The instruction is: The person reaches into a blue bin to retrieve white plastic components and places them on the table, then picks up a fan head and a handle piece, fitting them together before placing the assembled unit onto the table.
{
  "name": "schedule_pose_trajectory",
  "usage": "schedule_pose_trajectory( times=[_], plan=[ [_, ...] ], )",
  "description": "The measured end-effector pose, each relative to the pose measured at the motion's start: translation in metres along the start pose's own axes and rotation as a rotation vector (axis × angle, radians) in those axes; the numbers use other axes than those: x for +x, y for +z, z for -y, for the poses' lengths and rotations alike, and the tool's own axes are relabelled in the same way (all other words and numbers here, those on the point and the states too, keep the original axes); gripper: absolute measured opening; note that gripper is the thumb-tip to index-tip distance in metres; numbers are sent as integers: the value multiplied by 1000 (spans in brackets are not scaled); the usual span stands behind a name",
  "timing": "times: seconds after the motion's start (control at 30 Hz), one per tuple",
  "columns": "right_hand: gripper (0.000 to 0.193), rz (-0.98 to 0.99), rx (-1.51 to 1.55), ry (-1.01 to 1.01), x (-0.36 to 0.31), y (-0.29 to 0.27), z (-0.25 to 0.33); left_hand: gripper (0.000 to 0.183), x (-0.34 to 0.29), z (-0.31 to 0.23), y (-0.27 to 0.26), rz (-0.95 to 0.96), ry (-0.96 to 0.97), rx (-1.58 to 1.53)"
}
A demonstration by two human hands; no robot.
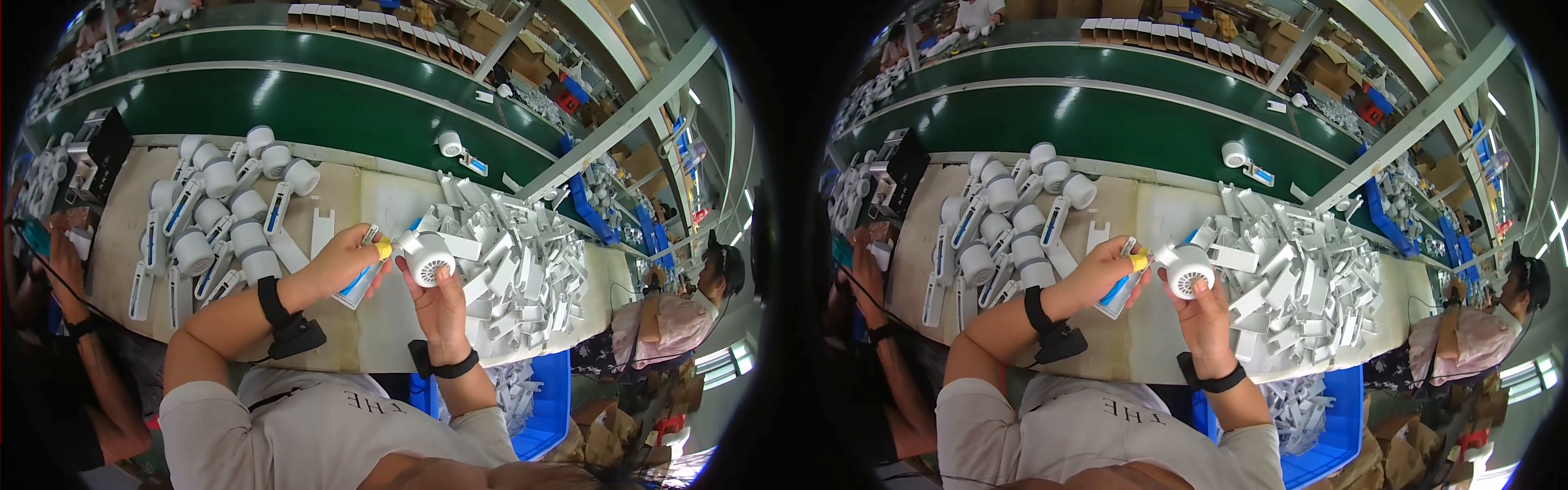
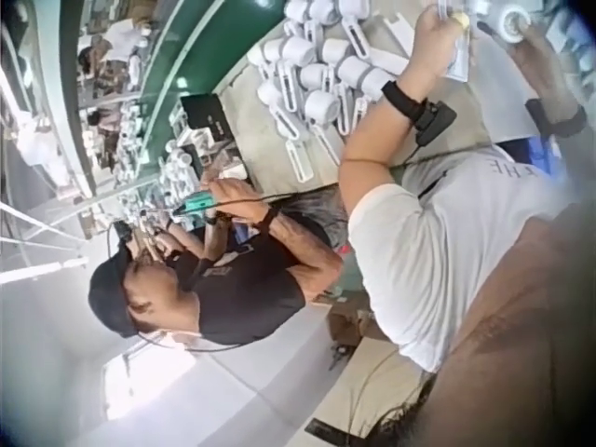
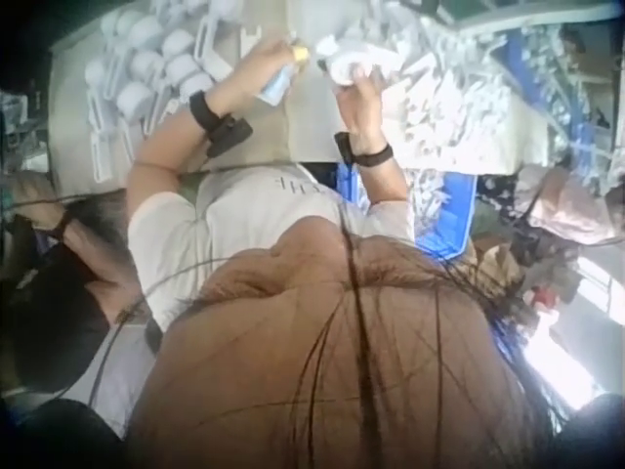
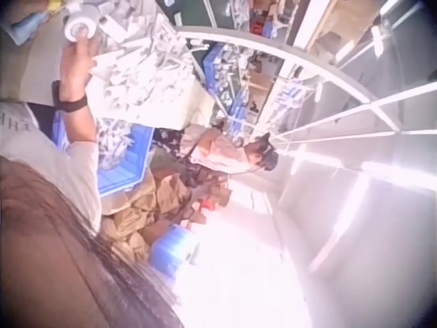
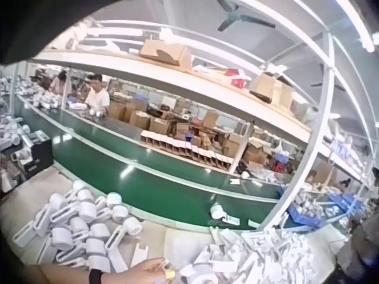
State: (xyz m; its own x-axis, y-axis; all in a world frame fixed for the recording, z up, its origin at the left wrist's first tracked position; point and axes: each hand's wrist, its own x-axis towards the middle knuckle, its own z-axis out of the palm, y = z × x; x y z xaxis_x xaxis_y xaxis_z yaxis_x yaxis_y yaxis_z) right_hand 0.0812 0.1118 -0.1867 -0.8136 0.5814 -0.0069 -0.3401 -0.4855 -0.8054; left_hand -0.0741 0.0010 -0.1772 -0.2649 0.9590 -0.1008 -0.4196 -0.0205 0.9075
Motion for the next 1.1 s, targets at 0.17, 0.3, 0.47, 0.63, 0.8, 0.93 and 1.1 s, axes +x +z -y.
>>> schedule_pose_trajectory(
  times=[0.17,0.3,0.47,0.63,0.8,0.93,1.1],
  plan=[
    [46,-109,206,-19,8,2,-18,21,-2,17,11,-23,64,44],
    [47,-45,266,56,13,-2,-10,16,1,4,3,26,-30,13],
    [51,-1,243,87,14,-7,-8,20,2,3,2,58,-83,-100],
    [61,49,-9,-61,12,-22,-3,19,0,3,2,31,-107,-80],
    [69,97,-64,-113,18,-19,4,18,-4,0,7,30,-114,1],
    [71,170,-214,-146,17,-23,11,17,-5,-1,8,25,-111,125],
    [70,319,-557,-233,25,-24,38,18,-1,0,4,67,-97,276]
  ],
)
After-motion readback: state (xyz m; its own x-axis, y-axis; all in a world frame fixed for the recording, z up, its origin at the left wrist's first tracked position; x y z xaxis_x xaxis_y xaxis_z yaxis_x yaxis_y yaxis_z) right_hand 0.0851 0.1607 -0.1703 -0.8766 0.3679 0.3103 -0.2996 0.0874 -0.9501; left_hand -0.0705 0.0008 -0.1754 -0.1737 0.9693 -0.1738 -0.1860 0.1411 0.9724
